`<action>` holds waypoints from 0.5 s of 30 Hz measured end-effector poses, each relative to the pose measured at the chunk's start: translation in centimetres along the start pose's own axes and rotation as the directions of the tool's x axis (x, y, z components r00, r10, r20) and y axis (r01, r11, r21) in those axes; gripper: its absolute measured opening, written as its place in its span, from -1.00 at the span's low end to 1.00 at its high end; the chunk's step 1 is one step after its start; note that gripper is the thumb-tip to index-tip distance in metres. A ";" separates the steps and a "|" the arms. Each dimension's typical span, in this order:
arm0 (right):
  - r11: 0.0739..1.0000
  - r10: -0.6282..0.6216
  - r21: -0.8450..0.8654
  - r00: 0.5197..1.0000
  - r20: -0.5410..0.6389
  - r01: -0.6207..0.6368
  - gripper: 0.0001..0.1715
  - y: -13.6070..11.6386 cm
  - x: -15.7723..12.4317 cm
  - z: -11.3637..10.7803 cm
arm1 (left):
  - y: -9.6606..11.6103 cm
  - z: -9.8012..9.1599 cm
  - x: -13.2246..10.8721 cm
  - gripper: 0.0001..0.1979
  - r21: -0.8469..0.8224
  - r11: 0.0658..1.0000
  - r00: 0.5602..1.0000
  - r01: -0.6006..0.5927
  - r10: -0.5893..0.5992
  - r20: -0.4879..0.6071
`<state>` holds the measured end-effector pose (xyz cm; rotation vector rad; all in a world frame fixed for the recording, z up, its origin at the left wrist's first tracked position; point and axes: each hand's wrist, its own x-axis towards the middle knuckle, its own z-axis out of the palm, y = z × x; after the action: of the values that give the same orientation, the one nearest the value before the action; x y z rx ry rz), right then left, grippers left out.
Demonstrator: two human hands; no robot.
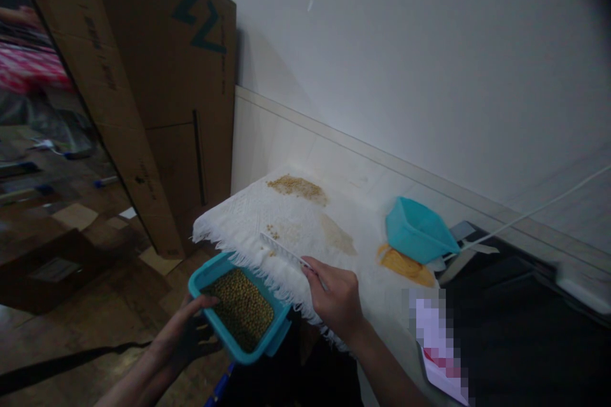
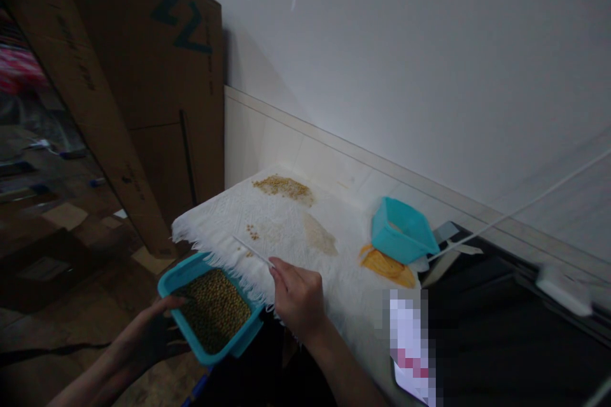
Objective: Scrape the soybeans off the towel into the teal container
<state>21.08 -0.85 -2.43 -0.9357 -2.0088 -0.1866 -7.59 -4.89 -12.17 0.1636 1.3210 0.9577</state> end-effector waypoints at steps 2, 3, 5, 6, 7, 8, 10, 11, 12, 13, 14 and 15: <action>1.000 -0.016 0.004 1.000 0.003 0.016 -0.69 -0.7 0.0 0.0 | 0.0 -0.1 0.1 -0.50 -0.004 1.000 1.000 -0.002 0.003 0.010; 1.000 -0.020 0.007 1.000 0.005 0.020 -0.69 -1.1 0.0 -0.1 | 0.0 -0.1 0.0 -0.50 -0.006 1.000 1.000 -0.002 0.002 0.014; 1.000 -0.020 0.021 1.000 0.011 0.020 -0.69 -1.9 -0.1 -0.2 | 0.1 -0.2 -0.3 -0.51 -0.009 1.000 1.000 -0.002 0.003 0.028; 0.999 -0.010 0.030 1.000 0.017 0.009 -0.69 -2.2 -0.1 -0.4 | 0.1 -0.2 -0.4 -0.52 -0.013 1.000 0.999 -0.006 0.007 0.046; 0.999 0.004 0.040 1.000 0.024 -0.005 -0.69 -2.4 -0.1 -0.5 | 0.2 -0.2 -0.5 -0.53 -0.016 1.000 0.998 -0.010 0.010 0.059; 0.999 0.019 0.045 0.999 0.028 -0.021 -0.69 -2.4 -0.1 -0.6 | 0.2 -0.2 -0.6 -0.54 -0.016 1.000 0.998 -0.012 0.013 0.067; 0.998 0.045 0.031 0.999 0.013 -0.045 -0.71 -2.1 0.2 -0.7 | 0.2 -0.2 -0.6 -0.55 -0.014 1.000 0.998 -0.010 0.011 0.063; 0.999 0.053 0.012 0.999 -0.008 -0.053 -0.72 -1.6 0.3 -0.7 | 0.2 -0.1 -0.6 -0.55 -0.011 1.000 0.999 -0.007 0.007 0.053; 0.998 0.057 -0.015 0.998 -0.034 -0.057 -0.72 -1.1 0.5 -0.7 | 0.1 -0.1 -0.5 -0.55 -0.008 1.000 0.999 -0.003 0.003 0.041; 0.997 0.060 -0.043 0.997 -0.058 -0.062 -0.72 -0.5 0.6 -0.7 | 0.1 -0.1 -0.4 -0.56 -0.005 1.000 0.999 -0.001 0.001 0.037; 0.995 0.063 -0.070 0.995 -0.076 -0.069 -0.71 0.1 0.7 -0.6 | 0.1 -0.1 -0.4 -0.57 -0.003 1.000 0.999 -0.001 0.001 0.039; 0.993 0.067 -0.091 0.994 -0.088 -0.075 -0.70 0.6 0.7 -0.5 | 0.1 -0.1 -0.3 -0.58 0.002 1.000 0.999 -0.002 0.002 0.039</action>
<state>21.60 -0.27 -1.74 -1.0400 -1.8995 -0.2786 -7.70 -5.08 -11.92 0.1843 1.2865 0.9502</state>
